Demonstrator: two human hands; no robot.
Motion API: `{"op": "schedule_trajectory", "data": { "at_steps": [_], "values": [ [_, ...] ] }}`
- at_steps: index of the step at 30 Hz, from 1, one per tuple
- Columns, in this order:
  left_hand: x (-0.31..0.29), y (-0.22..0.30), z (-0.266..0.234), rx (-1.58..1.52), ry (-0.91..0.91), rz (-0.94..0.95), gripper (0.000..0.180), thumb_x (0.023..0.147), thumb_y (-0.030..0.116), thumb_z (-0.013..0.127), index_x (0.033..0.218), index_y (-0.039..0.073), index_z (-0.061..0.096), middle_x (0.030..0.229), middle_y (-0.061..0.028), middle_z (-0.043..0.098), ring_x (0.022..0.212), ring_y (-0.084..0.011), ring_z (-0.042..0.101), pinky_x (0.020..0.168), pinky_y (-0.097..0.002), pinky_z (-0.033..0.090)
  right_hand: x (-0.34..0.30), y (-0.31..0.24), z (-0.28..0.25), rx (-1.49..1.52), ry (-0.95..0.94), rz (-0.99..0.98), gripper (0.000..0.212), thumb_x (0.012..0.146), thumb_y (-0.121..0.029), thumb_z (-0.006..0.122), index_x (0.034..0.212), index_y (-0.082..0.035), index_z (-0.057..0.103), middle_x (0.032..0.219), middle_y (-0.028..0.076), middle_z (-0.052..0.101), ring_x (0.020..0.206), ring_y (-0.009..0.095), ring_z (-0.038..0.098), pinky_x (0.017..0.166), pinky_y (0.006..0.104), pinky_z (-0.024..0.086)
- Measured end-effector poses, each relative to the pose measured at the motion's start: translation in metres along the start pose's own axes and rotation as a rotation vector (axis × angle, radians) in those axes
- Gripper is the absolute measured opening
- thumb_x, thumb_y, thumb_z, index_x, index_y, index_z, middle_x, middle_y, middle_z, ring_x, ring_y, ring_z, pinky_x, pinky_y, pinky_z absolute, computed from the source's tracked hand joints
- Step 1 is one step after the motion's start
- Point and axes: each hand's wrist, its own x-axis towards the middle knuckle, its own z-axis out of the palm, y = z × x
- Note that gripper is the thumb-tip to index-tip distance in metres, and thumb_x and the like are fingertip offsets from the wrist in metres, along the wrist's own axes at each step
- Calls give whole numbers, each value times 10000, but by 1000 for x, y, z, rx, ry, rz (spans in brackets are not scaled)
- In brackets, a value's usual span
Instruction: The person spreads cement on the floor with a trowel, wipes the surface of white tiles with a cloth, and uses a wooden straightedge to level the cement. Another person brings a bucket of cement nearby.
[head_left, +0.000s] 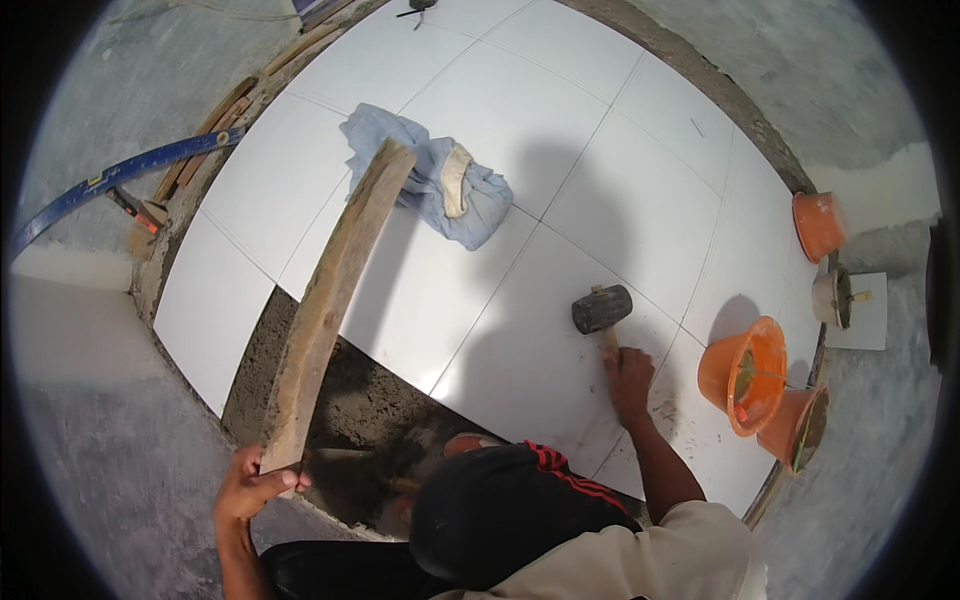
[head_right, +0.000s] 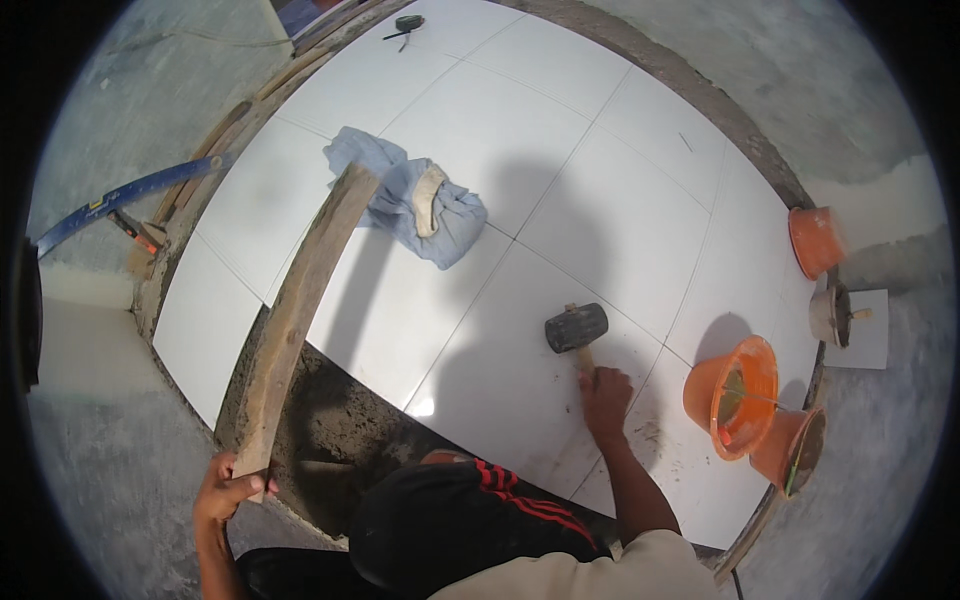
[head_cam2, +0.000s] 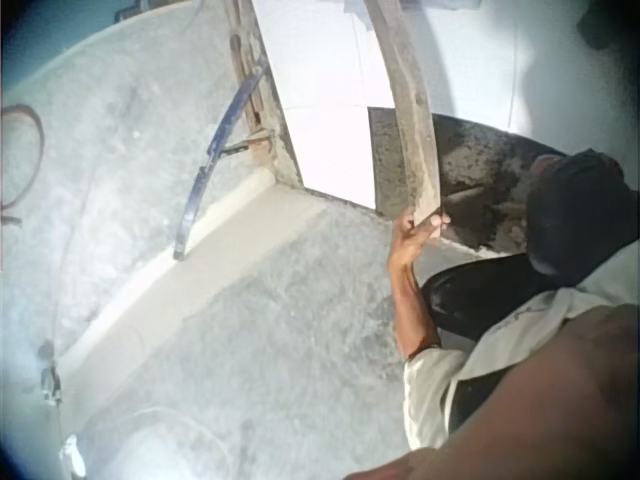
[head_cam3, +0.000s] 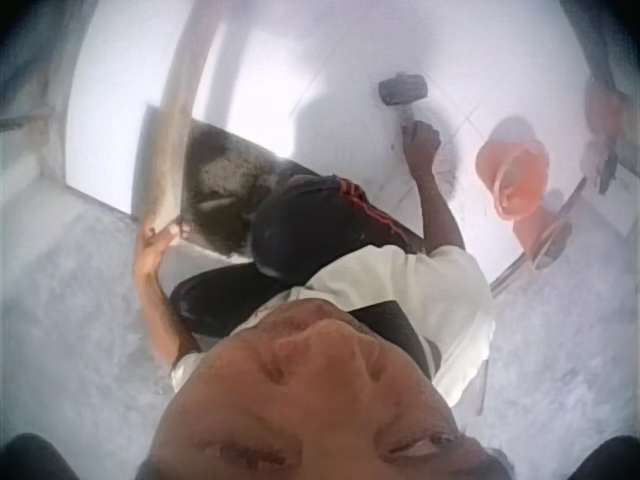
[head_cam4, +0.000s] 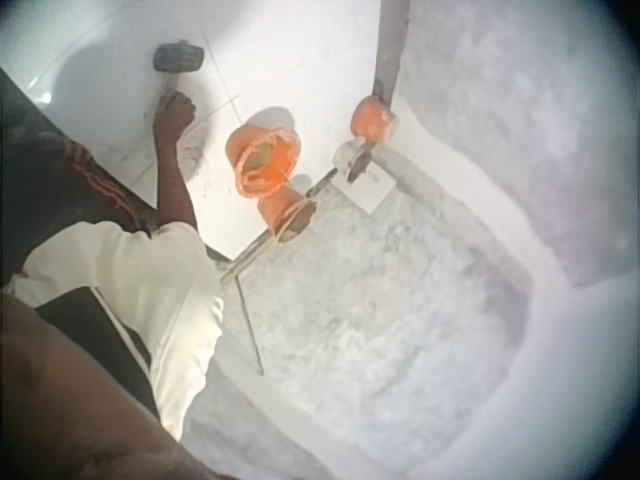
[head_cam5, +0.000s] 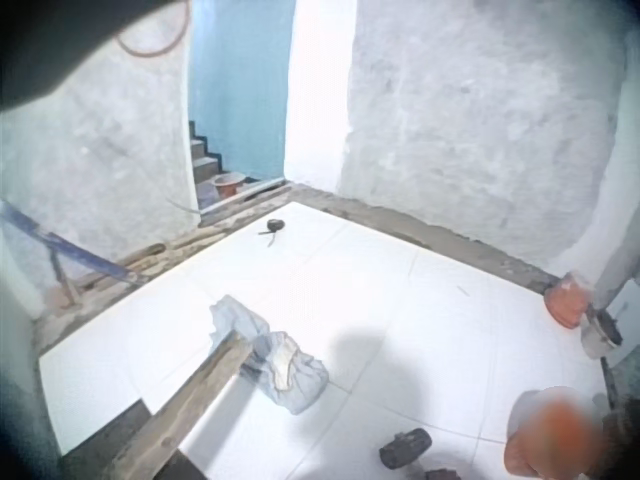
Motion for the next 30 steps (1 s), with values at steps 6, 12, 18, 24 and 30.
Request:
{"op": "schedule_trajectory", "data": {
  "at_steps": [6,12,18,24,30],
  "values": [
    [-59,11,-28,206,151,-122,443,795,255,909,1020,-69,707,810,-103,744,665,-158,687,605,-308,536,43,-10,10,301,259,98,409,1061,-375,624,1148,22,579,1015,231,639,947,447,634,854,537,497],
    [-117,45,-35,316,249,-368,447,771,243,942,999,-77,730,761,-84,721,652,-139,664,592,-309,508,183,94,-16,243,415,436,406,1049,-398,604,1204,-23,582,1094,282,711,1035,491,688,869,562,530],
    [-131,69,-25,444,274,-626,454,770,192,938,1083,-83,757,775,-90,728,711,-153,683,620,-315,513,252,167,-53,-292,381,596,407,1025,-450,624,1259,-118,605,1220,242,701,1149,475,647,925,580,521],
    [-171,86,-7,576,371,-665,403,725,185,956,1020,-35,792,839,-80,779,749,-126,700,702,-320,554,316,-160,6,340,323,-554,914,843,-624,801,1561,-148,495,1573,199,434,1513,369,327,1265,528,157],
    [-171,113,1,635,77,-603,567,945,401,748,1332,-2,658,985,-128,715,871,-149,589,785,-359,532,285,-437,28,-217,-263,-728,770,920,-714,634,1595,-383,466,1775,71,174,1627,374,114,1213,735,132]
  ]
}}
